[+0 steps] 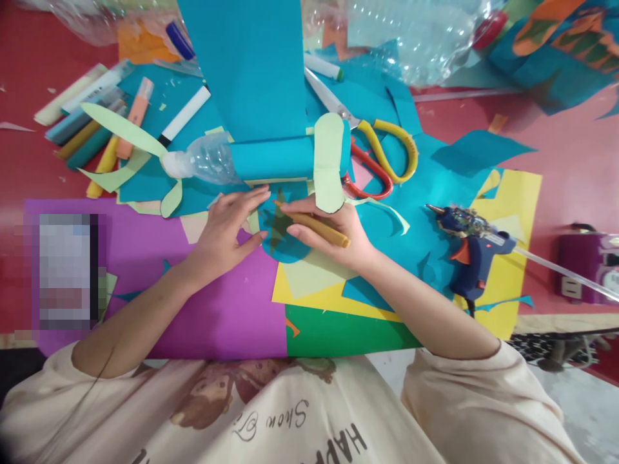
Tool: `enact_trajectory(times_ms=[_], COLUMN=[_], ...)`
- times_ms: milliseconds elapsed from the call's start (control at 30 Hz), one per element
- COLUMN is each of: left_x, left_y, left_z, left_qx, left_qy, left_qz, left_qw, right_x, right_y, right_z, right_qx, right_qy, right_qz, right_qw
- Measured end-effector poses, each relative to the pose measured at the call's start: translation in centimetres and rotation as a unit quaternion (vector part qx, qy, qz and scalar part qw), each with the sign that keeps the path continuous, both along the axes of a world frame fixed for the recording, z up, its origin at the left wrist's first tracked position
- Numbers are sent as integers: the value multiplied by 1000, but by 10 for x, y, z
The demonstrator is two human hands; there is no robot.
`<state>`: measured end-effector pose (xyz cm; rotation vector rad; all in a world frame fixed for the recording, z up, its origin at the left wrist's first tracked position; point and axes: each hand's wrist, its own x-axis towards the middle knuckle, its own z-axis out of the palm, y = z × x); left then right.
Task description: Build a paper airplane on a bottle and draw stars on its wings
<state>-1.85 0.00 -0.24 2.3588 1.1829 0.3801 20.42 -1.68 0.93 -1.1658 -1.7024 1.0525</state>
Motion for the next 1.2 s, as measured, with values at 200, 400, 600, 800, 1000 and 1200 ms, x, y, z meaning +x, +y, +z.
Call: enact_trajectory(times_ms=[200,400,600,800,1000,1200], left_x=[-1,-1,-1,-1,-1,-1], left_y=[0,0,-1,0,0,-1], left_z=[-3,-3,-3,-3,-3,-4], left_qx=[5,5,13,4,8,16], left_qy=[-2,1,-8,1,-4,-4], left_qz=[-3,-4,-3,-1,-3,-5], left_qw=[1000,1000,1000,1000,1000,1000], right_x=[0,-3,-4,-3,-3,-3], right_y=[-2,-1,-1,-1,-2,-2], right_z=[-8,-15,-16,-14,-13,-13], right_qx=[19,77,76,54,39,51], right_qy=[-16,-69,-74,-72,-74,-72], right_qz=[45,40,36,43,35,31], right_qw=[999,994,994,995,996,996])
